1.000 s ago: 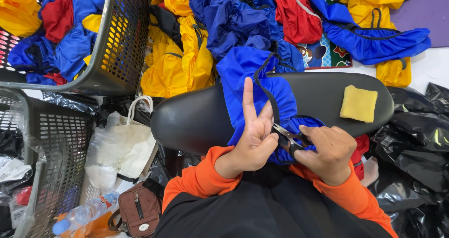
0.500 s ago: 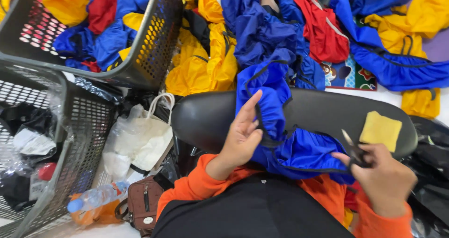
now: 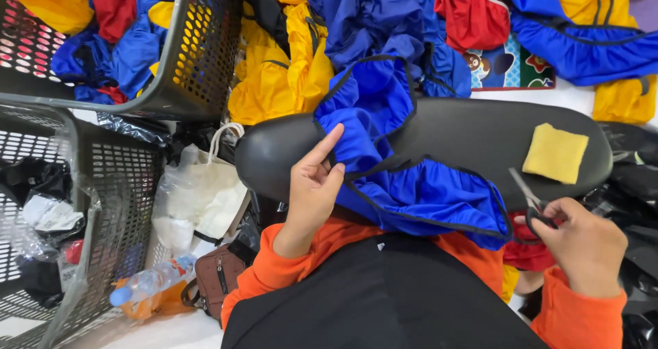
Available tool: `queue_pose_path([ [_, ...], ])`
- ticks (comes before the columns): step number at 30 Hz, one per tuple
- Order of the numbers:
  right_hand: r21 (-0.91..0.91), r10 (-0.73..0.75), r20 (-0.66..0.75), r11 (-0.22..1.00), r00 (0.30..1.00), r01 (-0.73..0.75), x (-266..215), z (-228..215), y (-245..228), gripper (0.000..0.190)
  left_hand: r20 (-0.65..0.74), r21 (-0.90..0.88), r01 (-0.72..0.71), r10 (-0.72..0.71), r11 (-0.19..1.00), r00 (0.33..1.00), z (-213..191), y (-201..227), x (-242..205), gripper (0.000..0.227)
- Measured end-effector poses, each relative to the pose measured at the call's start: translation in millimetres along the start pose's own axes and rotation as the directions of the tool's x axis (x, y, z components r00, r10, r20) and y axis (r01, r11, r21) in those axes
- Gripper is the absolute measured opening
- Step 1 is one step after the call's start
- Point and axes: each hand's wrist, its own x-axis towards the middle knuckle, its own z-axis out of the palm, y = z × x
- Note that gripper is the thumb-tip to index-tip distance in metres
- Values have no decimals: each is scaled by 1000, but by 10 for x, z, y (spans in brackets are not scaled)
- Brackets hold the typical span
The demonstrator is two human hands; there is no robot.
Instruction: Trimming excess threads from blue fabric covers using scissors
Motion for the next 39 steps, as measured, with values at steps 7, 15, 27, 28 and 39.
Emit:
queue_pose_path([
  [7,10,14,196,1000,980,-16,61,-96,-15,29,45,-113,-12,17,994,999,-132,-73,-10,75],
  [15,-163,171,602,983,780,-90,68,892,1021,50,47,75,-157,154,985,987,-484,4,38,53],
  [27,13,124,719,981,684,-191,46,1050,705,25,494,566,-308,-16,765,869,-759,236,12,75],
  [28,12,117,720,983,684,-181,40,943,688,24,504,575,-336,1,746,863,-763,242,12,75],
  [39,694,-85,41,719,996,33,-33,881,1057,47,407,520,-716,602,466,687,277,109,294,15],
])
